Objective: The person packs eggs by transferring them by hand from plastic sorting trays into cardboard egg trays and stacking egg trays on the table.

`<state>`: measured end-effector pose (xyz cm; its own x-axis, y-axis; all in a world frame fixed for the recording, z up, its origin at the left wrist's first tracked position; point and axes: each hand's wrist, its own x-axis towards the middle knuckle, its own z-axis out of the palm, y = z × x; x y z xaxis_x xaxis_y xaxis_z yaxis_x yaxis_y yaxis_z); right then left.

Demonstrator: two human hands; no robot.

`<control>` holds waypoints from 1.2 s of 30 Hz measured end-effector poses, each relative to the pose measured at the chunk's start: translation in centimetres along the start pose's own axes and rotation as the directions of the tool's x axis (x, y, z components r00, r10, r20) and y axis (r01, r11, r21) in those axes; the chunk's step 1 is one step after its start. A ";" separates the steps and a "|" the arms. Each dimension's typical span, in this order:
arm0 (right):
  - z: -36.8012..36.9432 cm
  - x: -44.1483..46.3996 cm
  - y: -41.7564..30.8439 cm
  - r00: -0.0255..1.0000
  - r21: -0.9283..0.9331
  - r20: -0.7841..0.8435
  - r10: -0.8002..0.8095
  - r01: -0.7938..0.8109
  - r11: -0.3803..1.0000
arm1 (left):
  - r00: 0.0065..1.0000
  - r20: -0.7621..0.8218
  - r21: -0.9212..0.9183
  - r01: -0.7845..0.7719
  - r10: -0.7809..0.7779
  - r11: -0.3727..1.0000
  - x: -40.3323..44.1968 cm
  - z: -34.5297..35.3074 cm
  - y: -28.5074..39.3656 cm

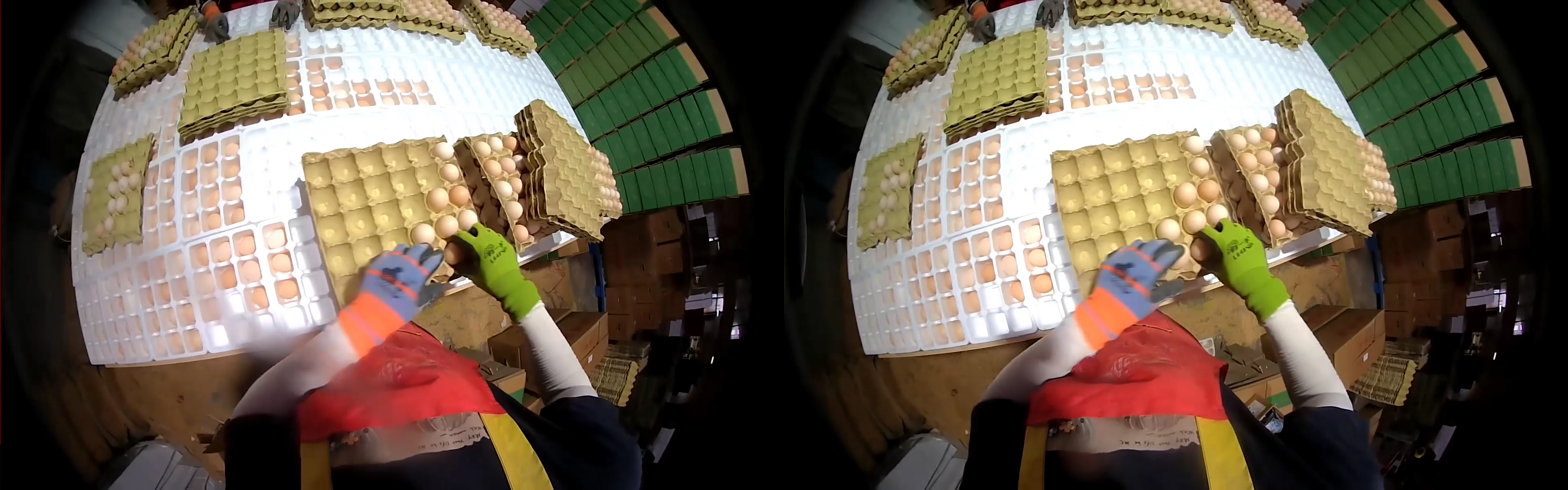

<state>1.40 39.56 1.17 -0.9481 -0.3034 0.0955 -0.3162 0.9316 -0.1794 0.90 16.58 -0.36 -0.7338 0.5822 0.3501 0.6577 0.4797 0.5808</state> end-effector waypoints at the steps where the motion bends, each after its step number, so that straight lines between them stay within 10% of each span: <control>1: -0.5 -0.1 0.8 0.999 0.022 0.028 -0.042 0.042 0.999 | 1.000 0.000 0.012 -0.001 0.001 1.000 0.9 1.8 0.4; 2: -1.0 -0.1 1.8 0.999 0.031 0.018 -0.048 0.047 0.998 | 0.991 0.125 0.195 0.022 -0.047 0.980 1.7 3.6 0.5; 4: -2.4 -1.0 3.8 0.987 0.653 0.055 0.152 -0.151 0.742 | 0.959 0.262 0.375 0.004 -0.110 0.927 2.7 4.4 0.8; 6: -3.3 -2.5 6.1 0.930 0.930 0.152 0.336 -0.250 0.271 | 0.981 0.063 0.074 0.179 -0.184 0.981 2.7 3.1 0.5; 8: -3.9 -3.0 6.7 0.932 0.967 0.136 0.336 -0.199 0.158 | 0.977 0.050 0.038 0.206 -0.208 0.978 2.7 3.3 0.7; 12: -2.1 -2.3 5.6 0.994 0.492 0.025 0.104 -0.103 0.864 | 0.936 0.206 0.239 0.235 -0.286 0.942 3.1 3.0 2.4; 16: -1.2 -2.4 6.7 0.988 0.544 0.012 0.152 -0.134 0.828 | 0.946 -0.039 0.062 0.324 -0.322 0.944 1.7 2.6 2.2; 18: -2.1 -2.9 6.7 0.990 0.673 -0.066 0.126 -0.049 0.738 | 0.783 -0.005 -0.625 0.483 -0.622 0.614 0.9 2.1 1.1; 19: -1.8 -3.5 7.3 0.959 0.893 0.151 0.240 -0.237 0.382 | 0.747 -0.004 -0.842 0.356 -0.665 0.405 1.3 2.4 0.0; 20: -1.4 -4.0 8.1 0.888 0.919 0.391 0.244 -0.391 -0.048 | 0.801 -0.051 -0.763 0.354 -0.596 0.541 1.5 2.0 -0.8; 23: -1.4 -3.9 7.9 0.915 0.865 0.358 0.188 -0.249 -0.435 | 0.954 -0.071 0.138 0.297 -0.290 0.945 4.9 1.7 1.0; 25: -3.0 -2.7 7.7 0.935 0.918 0.276 0.221 -0.188 -0.349 | 0.936 0.032 0.349 0.319 -0.352 0.881 5.7 2.6 1.5; 27: -2.4 -0.9 8.9 0.967 0.955 0.145 0.208 -0.192 0.228 | 0.925 0.055 0.388 0.327 -0.376 0.862 5.6 2.9 1.0; 30: -3.0 1.2 8.1 0.997 0.410 -0.056 0.046 -0.019 0.912 | 0.816 -0.128 -0.497 0.439 -0.563 0.749 4.3 3.0 0.2; 32: 1.5 1.3 9.0 0.986 0.428 -0.167 -0.005 0.078 0.900 | 0.735 0.153 -0.898 0.383 -0.661 0.218 4.5 1.5 0.2; 34: -0.2 1.9 8.1 0.991 0.227 -0.125 -0.049 0.076 0.971 | 0.726 0.179 -0.807 0.495 -0.664 0.323 5.7 1.3 0.9; 36: -0.6 2.3 8.5 0.979 0.421 -0.200 -0.050 0.132 0.897 | 0.953 -0.212 -0.116 0.195 -0.216 0.974 6.6 3.6 0.2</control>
<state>-3.45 46.87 0.49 -0.9049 -0.3037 0.2983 -0.4236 0.7116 -0.5605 -3.18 22.89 -0.59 -0.8775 0.3119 0.3643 0.4779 0.5042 0.7193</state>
